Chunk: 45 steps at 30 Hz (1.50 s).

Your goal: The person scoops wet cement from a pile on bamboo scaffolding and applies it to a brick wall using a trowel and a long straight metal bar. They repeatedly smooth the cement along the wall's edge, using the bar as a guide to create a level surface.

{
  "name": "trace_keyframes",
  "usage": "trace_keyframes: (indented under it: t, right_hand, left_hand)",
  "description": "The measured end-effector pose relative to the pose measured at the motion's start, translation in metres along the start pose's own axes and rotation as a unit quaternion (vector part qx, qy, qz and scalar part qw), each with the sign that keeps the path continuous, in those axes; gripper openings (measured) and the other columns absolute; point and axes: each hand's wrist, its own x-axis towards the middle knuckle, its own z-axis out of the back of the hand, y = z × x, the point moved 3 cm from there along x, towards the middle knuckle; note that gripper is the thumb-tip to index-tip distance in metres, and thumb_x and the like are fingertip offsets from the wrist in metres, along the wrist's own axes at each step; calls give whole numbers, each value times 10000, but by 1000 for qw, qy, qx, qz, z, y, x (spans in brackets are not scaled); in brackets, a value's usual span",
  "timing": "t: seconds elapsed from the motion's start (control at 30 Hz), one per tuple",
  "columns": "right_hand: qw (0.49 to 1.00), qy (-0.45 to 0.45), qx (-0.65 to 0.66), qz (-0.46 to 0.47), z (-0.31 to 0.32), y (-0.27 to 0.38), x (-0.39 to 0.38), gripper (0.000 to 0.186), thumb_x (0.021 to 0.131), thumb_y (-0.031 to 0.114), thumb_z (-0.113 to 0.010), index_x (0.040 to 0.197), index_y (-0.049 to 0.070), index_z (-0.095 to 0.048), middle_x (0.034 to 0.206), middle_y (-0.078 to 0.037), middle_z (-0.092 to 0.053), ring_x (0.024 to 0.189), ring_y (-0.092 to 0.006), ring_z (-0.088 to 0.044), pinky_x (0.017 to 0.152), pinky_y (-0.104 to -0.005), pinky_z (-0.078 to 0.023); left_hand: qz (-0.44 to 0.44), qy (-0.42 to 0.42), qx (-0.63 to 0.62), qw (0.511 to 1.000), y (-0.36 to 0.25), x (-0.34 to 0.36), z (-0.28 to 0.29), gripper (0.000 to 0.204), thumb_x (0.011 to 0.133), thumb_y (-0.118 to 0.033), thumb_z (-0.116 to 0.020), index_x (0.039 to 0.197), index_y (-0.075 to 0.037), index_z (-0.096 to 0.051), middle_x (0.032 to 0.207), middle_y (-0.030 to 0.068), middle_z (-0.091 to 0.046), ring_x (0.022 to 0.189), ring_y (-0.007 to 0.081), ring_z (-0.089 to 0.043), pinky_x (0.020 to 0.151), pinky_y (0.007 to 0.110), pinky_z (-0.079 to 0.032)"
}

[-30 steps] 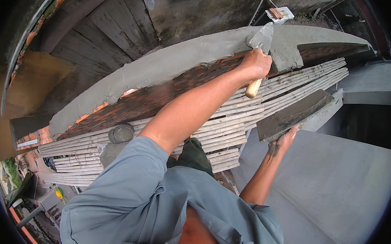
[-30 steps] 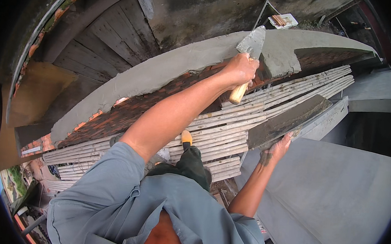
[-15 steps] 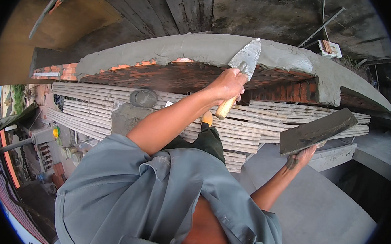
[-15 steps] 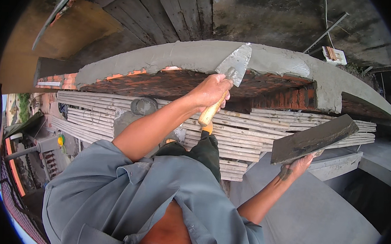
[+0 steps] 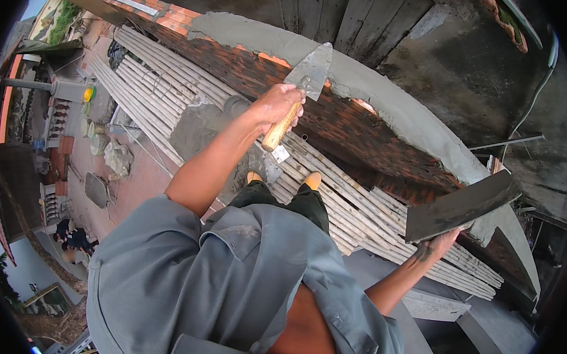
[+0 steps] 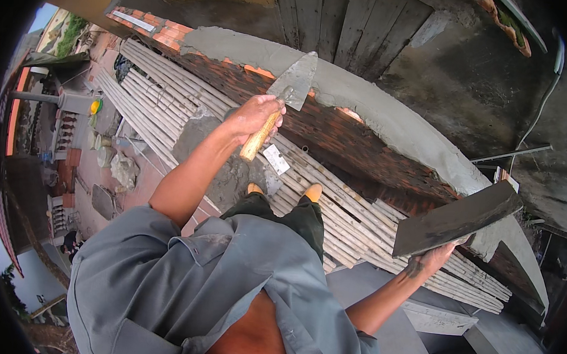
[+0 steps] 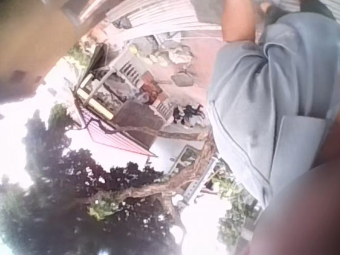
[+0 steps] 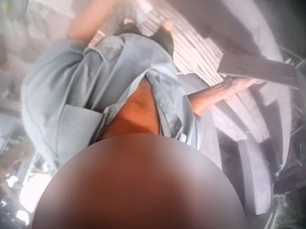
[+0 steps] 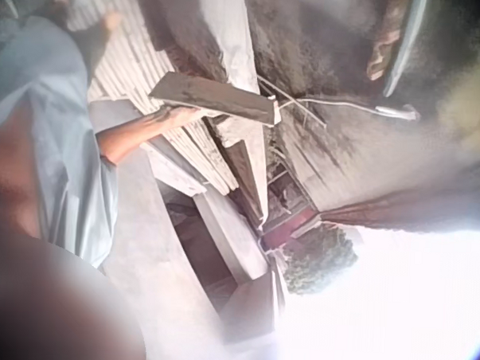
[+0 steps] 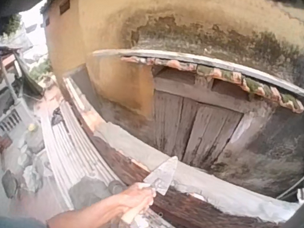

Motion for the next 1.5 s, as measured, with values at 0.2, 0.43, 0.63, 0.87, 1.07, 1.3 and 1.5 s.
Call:
trace_keyframes:
  t: [0.2, 0.43, 0.63, 0.87, 1.07, 1.3, 1.5]
  right_hand:
    - [996, 77, -14, -45, -88, 4, -15, 678, 973, 478, -687, 1429, 27, -464, 1294, -132, -627, 1108, -284, -665, 897, -429, -598]
    - [968, 242, -55, -46, -206, -12, -52, 645, 989, 427, -686, 1442, 22, -471, 1255, -113, -652, 1067, -235, -673, 902, -382, -574]
    - [893, 422, -132, -87, -350, -73, -120, 291, 921, 247, -756, 1102, 45, -650, 853, 25, -614, 646, -60, -541, 579, -241, -456]
    - [756, 580, -303, 0, -481, -143, -229, 494, 871, 406, -810, 1098, -10, -671, 915, -152, -675, 846, -215, -655, 812, -342, -520]
    - [701, 578, -417, -31, -510, -182, -275, 714, 870, 434, -808, 1367, -36, -605, 1332, -249, -656, 1149, -299, -693, 974, -379, -520]
    - [697, 533, -476, 61, -544, -196, -333, 805, 852, 519, -783, 1390, -44, -576, 1254, -263, -687, 1146, -367, -686, 993, -410, -517]
    - [687, 566, -447, 84, -575, -192, -382, 579, 874, 414, -789, 1190, -50, -646, 1039, -251, -724, 967, -365, -720, 852, -424, -536]
  left_hand:
    - [-55, -96, -9, 994, -18, -15, 126, 199, 1035, -247, -551, 941, -72, -557, 723, 32, -561, 527, 120, -533, 412, 291, -462]
    - [-142, -262, -101, 949, 11, -82, 227, 191, 1060, -267, -512, 1027, -85, -560, 744, 23, -559, 556, 123, -532, 467, 289, -472]
    - [-84, -200, -206, 954, 95, -144, 204, 221, 1061, -281, -512, 1083, -72, -579, 718, 44, -567, 510, 147, -553, 410, 301, -476]
    - [-96, -39, -334, 937, 124, -187, 189, 233, 1044, -272, -533, 1123, -57, -576, 751, 69, -563, 542, 169, -551, 429, 333, -473]
    - [-305, -252, -333, 856, 125, -265, 299, 202, 1042, -227, -545, 1137, -48, -541, 779, 51, -549, 553, 144, -535, 440, 306, -474]
    - [-108, -535, -176, 819, 175, -286, 393, 127, 1018, -157, -599, 1044, -83, -499, 690, 24, -541, 552, 122, -552, 454, 283, -476]
    - [-215, -411, -262, 847, 150, -240, 330, 166, 1030, -167, -606, 1064, -41, -503, 809, 90, -642, 593, 158, -624, 486, 291, -522]
